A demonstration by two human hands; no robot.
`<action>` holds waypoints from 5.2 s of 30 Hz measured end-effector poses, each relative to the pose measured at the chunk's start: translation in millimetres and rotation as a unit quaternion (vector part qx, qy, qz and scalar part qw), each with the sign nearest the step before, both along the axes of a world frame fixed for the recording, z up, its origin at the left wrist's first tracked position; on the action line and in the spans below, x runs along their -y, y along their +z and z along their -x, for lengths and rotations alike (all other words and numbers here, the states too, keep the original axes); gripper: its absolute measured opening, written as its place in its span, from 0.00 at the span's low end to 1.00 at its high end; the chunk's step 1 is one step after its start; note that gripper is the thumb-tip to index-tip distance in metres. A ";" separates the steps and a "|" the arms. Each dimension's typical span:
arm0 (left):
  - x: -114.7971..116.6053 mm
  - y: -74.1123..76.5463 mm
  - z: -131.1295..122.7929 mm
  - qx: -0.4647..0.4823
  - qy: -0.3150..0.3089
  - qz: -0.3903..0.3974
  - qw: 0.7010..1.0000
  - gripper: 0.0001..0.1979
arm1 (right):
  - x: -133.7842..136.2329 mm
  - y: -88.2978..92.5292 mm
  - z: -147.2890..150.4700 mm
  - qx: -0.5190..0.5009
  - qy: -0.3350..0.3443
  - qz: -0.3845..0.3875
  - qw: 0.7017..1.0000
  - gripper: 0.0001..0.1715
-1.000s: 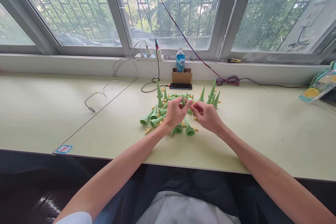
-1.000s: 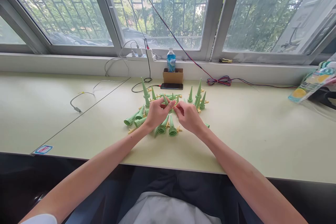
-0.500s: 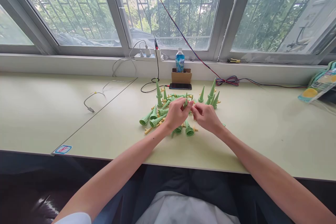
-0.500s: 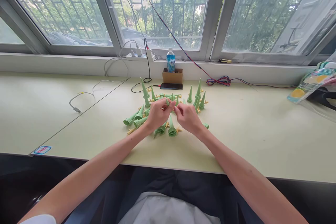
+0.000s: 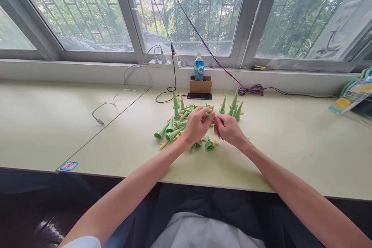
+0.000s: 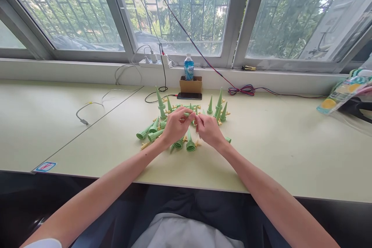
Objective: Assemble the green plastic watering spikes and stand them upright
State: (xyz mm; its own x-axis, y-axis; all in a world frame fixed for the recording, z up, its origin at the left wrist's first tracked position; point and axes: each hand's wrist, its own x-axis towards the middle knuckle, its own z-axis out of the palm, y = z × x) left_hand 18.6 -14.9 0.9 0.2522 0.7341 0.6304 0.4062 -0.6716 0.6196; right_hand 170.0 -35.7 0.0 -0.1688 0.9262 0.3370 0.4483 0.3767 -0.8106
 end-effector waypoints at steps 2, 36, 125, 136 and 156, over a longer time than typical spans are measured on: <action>0.2 0.1 -0.3 0.002 0.002 -0.003 1.000 0.11 | -1.4 -0.7 -1.0 -0.003 -0.021 -0.019 1.000 0.25; 3.0 8.2 2.9 0.154 -0.162 0.321 0.921 0.21 | -9.7 -4.3 -11.9 0.058 -0.082 -0.132 0.986 0.22; 3.1 5.3 7.0 0.049 -0.142 0.150 0.977 0.23 | -8.2 -1.5 -10.0 0.007 -0.084 -0.161 0.983 0.26; -0.2 1.7 4.6 0.023 -0.106 0.079 0.991 0.15 | -12.7 -7.6 -11.2 0.055 -0.064 -0.133 0.987 0.26; 0.5 -2.2 1.6 -0.005 -0.065 -0.006 0.998 0.20 | -16.1 -12.3 -5.8 -0.094 -0.053 -0.053 0.993 0.30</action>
State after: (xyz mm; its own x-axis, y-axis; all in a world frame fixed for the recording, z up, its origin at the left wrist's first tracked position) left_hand 17.0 -15.3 -1.3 0.3509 0.6877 0.6356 0.3218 -0.7260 0.6078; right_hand 175.9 -19.6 -12.3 0.0030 0.8930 0.4500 0.3347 0.4231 -0.8420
